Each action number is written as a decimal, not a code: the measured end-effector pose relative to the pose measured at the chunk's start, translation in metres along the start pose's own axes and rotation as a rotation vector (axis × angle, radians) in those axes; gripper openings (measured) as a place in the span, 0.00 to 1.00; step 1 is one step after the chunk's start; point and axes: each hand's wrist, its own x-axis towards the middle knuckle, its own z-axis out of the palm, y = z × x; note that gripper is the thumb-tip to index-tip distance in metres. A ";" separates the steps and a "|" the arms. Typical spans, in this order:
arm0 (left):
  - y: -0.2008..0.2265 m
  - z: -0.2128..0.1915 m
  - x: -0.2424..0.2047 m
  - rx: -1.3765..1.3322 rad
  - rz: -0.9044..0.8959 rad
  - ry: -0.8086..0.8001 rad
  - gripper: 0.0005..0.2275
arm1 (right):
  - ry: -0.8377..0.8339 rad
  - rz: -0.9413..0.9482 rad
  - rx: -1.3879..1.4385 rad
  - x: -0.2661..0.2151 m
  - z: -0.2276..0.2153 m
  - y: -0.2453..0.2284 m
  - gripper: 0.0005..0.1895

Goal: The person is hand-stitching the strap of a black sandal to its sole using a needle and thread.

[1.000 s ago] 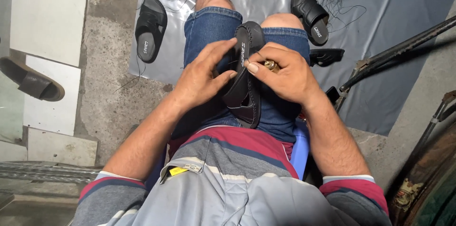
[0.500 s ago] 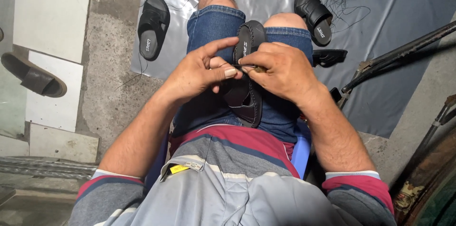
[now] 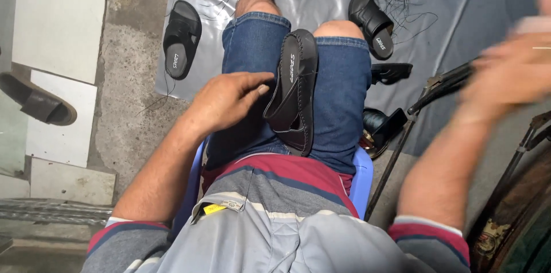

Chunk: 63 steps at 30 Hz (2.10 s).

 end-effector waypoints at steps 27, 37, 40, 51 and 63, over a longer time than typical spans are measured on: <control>-0.026 0.044 0.043 -0.665 0.030 0.109 0.12 | -0.737 -0.613 -0.162 -0.119 0.086 -0.090 0.01; 0.003 0.032 0.017 -0.095 0.262 0.349 0.22 | -1.124 -0.051 -0.056 -0.102 0.079 -0.155 0.05; -0.011 0.010 0.020 -0.339 0.452 0.281 0.07 | -1.202 -0.070 0.064 -0.087 0.084 -0.167 0.02; -0.060 -0.047 -0.025 0.453 -0.128 0.476 0.09 | -1.481 -0.510 -0.254 -0.054 0.063 -0.139 0.19; 0.010 0.034 0.028 -0.382 0.084 0.304 0.06 | -1.436 -0.741 -0.483 -0.061 0.082 -0.130 0.18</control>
